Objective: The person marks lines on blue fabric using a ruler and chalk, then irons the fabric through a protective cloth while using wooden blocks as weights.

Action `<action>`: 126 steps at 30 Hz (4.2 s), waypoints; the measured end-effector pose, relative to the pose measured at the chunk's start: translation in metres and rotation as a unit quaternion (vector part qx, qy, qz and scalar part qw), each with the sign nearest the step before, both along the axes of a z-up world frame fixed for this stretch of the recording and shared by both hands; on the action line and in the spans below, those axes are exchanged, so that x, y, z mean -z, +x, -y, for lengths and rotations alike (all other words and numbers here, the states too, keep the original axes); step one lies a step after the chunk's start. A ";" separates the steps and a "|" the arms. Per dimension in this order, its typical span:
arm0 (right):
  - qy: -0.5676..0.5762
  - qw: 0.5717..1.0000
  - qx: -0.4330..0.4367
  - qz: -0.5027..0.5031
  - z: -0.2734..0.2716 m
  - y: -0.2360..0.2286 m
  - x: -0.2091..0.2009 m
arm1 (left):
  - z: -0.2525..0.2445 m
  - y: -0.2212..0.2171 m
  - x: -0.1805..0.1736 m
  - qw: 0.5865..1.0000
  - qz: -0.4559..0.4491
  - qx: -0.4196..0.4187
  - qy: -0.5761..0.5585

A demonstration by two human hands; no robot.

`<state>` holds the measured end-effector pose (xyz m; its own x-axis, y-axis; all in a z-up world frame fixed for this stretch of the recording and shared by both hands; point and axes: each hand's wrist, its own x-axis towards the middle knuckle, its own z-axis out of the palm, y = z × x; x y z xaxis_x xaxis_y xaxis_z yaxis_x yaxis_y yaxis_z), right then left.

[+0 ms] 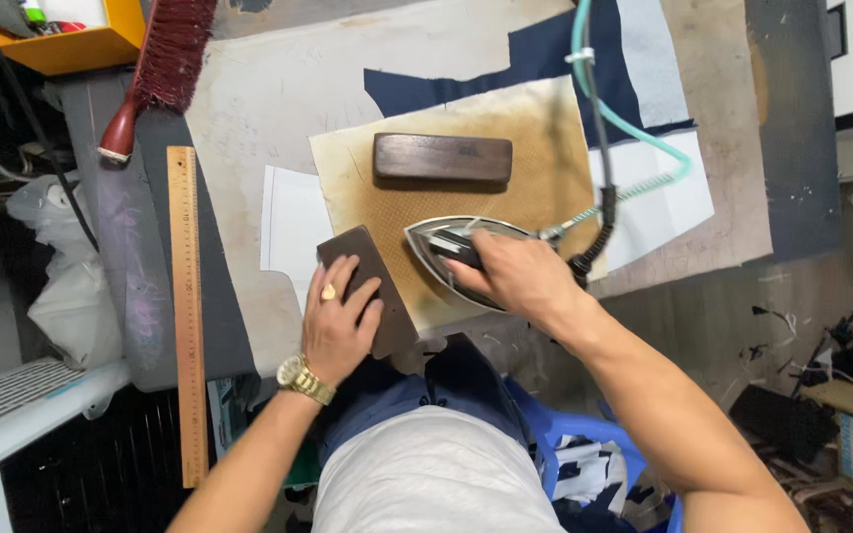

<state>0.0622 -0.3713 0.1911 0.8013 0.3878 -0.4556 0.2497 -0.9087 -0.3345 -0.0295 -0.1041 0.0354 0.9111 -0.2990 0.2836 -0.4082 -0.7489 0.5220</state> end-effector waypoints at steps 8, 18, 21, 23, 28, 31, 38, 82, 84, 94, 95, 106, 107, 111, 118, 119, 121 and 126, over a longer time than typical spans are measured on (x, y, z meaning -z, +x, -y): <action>0.031 0.992 -0.078 0.094 -0.033 0.056 0.042 | 0.046 -0.024 0.004 0.984 0.050 -0.167 -0.041; -0.012 0.995 -0.081 0.063 -0.015 0.061 0.039 | 0.027 -0.013 0.006 0.960 0.090 -0.264 -0.028; 0.002 0.992 -0.100 0.077 -0.021 0.066 0.041 | 0.032 -0.007 -0.007 0.960 0.085 -0.265 0.007; 0.015 0.990 -0.115 0.077 -0.021 0.066 0.038 | 0.044 -0.007 -0.014 0.958 0.077 -0.274 0.025; 0.015 0.986 -0.164 0.026 -0.010 0.065 0.029 | 0.065 -0.021 -0.004 0.960 -0.041 -0.261 0.094; 0.010 0.973 -0.227 0.026 -0.011 0.068 0.027 | 0.062 -0.023 -0.010 0.951 -0.072 -0.284 0.101; -0.017 0.935 -0.353 -0.018 -0.004 0.072 0.031 | 0.007 -0.033 0.034 0.938 0.012 -0.345 0.019; -0.057 0.998 -0.013 0.014 0.127 0.060 0.015 | -0.018 -0.030 0.060 0.907 0.147 -0.383 0.097; -0.057 0.998 -0.018 0.012 0.132 0.062 0.018 | -0.016 -0.030 0.062 0.905 0.143 -0.388 0.099; -0.030 0.997 -0.078 0.000 0.104 0.078 0.014 | -0.016 -0.028 0.059 0.907 0.133 -0.387 0.103; -0.030 0.997 -0.076 -0.001 0.100 0.079 0.015 | -0.016 -0.029 0.061 0.907 0.132 -0.386 0.103; -0.007 0.992 -0.124 -0.034 0.065 0.088 0.021 | -0.016 -0.029 0.060 0.906 0.127 -0.392 0.098; -0.007 0.992 -0.125 -0.034 0.061 0.088 0.022 | -0.016 -0.029 0.061 0.906 0.127 -0.392 0.098; 0.006 0.990 -0.140 -0.022 0.048 0.088 0.023 | -0.016 -0.029 0.061 0.906 0.127 -0.392 0.097; 0.033 0.986 -0.164 -0.004 0.017 0.089 0.024 | -0.013 -0.027 0.053 0.907 0.128 -0.388 0.100; 0.033 0.986 -0.165 -0.004 0.012 0.087 0.024 | -0.013 -0.027 0.054 0.906 0.127 -0.390 0.100; 0.037 0.984 -0.176 0.019 0.001 0.086 0.023 | -0.013 -0.027 0.057 0.905 0.132 -0.393 0.095; 0.057 0.979 -0.189 0.044 -0.019 0.088 0.028 | -0.014 -0.028 0.055 0.906 0.126 -0.394 0.093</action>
<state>0.1501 -0.3521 0.1631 0.6247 0.7083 -0.3287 0.5930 -0.7042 -0.3905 -0.0572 -0.0898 -0.0197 0.7751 0.3521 0.5246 0.2027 -0.9250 0.3213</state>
